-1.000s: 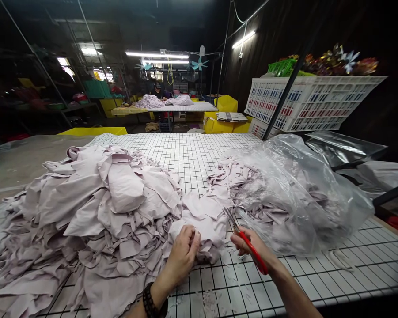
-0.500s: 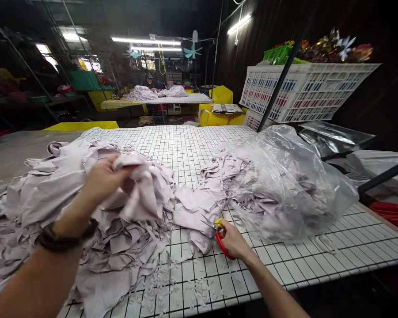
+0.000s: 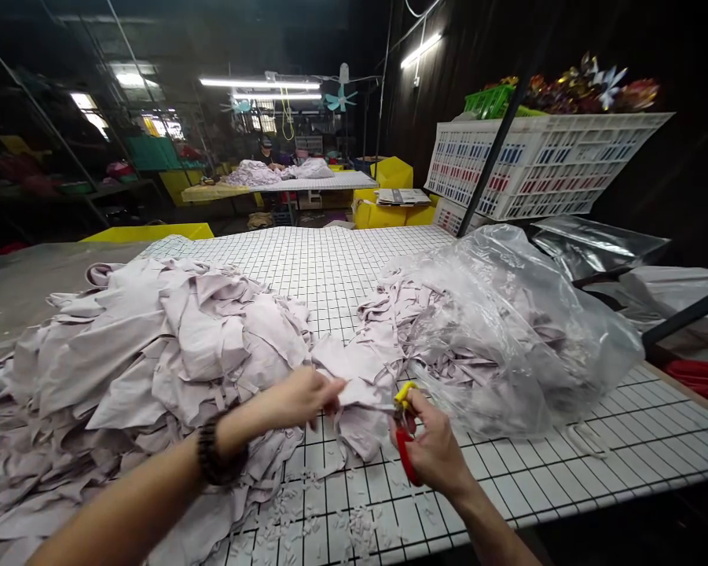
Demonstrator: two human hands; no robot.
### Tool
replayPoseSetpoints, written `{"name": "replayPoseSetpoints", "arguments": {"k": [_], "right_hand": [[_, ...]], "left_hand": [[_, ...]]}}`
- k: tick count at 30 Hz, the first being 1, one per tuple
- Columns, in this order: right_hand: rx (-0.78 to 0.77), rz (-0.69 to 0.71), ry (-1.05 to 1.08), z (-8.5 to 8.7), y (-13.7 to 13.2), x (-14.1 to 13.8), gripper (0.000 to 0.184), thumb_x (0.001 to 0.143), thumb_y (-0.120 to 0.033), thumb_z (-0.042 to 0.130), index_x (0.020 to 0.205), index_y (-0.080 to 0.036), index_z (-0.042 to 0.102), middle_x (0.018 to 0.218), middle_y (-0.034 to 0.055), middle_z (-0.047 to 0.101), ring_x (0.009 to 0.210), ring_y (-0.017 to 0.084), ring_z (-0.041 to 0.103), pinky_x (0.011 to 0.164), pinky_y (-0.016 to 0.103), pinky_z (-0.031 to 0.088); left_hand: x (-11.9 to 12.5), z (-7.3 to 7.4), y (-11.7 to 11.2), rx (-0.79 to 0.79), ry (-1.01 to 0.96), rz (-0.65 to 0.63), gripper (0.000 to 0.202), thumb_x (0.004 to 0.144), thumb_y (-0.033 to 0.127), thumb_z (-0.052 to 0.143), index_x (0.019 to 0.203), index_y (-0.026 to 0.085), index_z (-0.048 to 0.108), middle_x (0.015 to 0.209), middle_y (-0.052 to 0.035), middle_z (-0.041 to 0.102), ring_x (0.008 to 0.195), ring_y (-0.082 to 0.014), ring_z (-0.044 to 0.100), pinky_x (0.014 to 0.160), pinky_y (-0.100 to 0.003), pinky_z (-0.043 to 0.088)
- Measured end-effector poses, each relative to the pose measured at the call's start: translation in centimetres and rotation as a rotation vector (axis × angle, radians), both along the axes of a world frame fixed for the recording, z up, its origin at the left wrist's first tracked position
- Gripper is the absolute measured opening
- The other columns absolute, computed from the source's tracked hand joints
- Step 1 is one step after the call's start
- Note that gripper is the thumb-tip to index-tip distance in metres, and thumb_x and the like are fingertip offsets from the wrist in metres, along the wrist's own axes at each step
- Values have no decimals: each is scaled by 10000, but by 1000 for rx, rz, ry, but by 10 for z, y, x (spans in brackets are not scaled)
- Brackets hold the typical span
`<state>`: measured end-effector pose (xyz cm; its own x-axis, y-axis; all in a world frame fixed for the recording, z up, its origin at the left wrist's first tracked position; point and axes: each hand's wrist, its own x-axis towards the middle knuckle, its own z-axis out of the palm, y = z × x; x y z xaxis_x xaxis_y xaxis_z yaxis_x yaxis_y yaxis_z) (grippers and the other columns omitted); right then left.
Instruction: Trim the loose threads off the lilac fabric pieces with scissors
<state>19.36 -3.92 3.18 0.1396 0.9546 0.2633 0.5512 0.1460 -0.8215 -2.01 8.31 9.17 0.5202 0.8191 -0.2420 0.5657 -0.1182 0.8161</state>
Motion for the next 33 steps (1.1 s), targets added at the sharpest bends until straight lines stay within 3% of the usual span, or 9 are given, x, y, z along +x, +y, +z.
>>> {"name": "replayPoseSetpoints", "arguments": {"k": [2,4,8,13,17,20,23,29,33], "right_hand": [[100,63,-117,4,-2,-18,131,687,-124,532,749,-208,453,690,-13,490,627,141,436,576,255,360],[181,131,-227,-1,-5,-37,166,652,-89,511,766,-202,469,717,5,522,671,163,459,636,289,372],[159,244,-326,-21,-15,-62,259,594,-47,481,807,-195,483,757,17,550,709,178,479,692,320,375],[-35,276,-130,-29,-28,-55,182,644,-84,524,753,-207,447,728,-10,523,655,143,453,610,257,361],[-221,104,124,-28,-22,-36,80,779,-238,547,835,-212,496,642,-43,455,560,118,405,519,222,338],[-196,24,187,-32,-6,-34,196,814,-315,547,975,-205,529,699,-27,486,614,131,445,591,233,395],[-178,102,235,-42,11,-45,223,765,-295,599,956,-205,526,726,-31,497,618,121,442,594,226,400],[-118,40,349,-55,29,-60,152,791,-298,563,885,-194,506,706,-28,513,633,123,462,585,222,395],[-83,79,342,-50,33,-55,120,793,-263,552,878,-185,521,766,-5,551,681,130,488,636,234,410]], "left_hand": [[30,-28,-13,-193,42,-174,530,771,602,508,617,113,642,490,-39,591,436,-132,508,441,-223,334],[45,-48,-15,-252,65,-236,495,738,577,553,581,114,627,469,-21,560,423,-118,472,427,-220,306],[42,-67,-13,-344,32,-264,342,647,446,690,598,118,607,478,21,526,431,-88,433,431,-204,293],[14,-75,-29,-643,-435,81,354,719,450,688,770,150,507,790,-57,681,649,-130,618,624,-234,459],[-6,-75,-46,-795,-671,243,299,752,342,711,863,147,513,926,-83,677,735,-154,657,704,-282,503],[-12,-76,-56,-897,-745,210,255,763,263,712,927,122,576,994,-93,654,727,-131,651,733,-284,519],[-14,-78,-61,-941,-753,158,263,761,263,716,941,105,606,1037,-109,639,711,-115,645,719,-264,517],[-21,-86,-58,-734,-579,138,341,772,441,668,851,127,561,843,-55,664,561,-100,612,517,-191,401],[-23,-84,-56,-686,-498,-12,369,822,483,581,923,128,587,694,-22,628,536,-107,572,547,-214,400]]}}
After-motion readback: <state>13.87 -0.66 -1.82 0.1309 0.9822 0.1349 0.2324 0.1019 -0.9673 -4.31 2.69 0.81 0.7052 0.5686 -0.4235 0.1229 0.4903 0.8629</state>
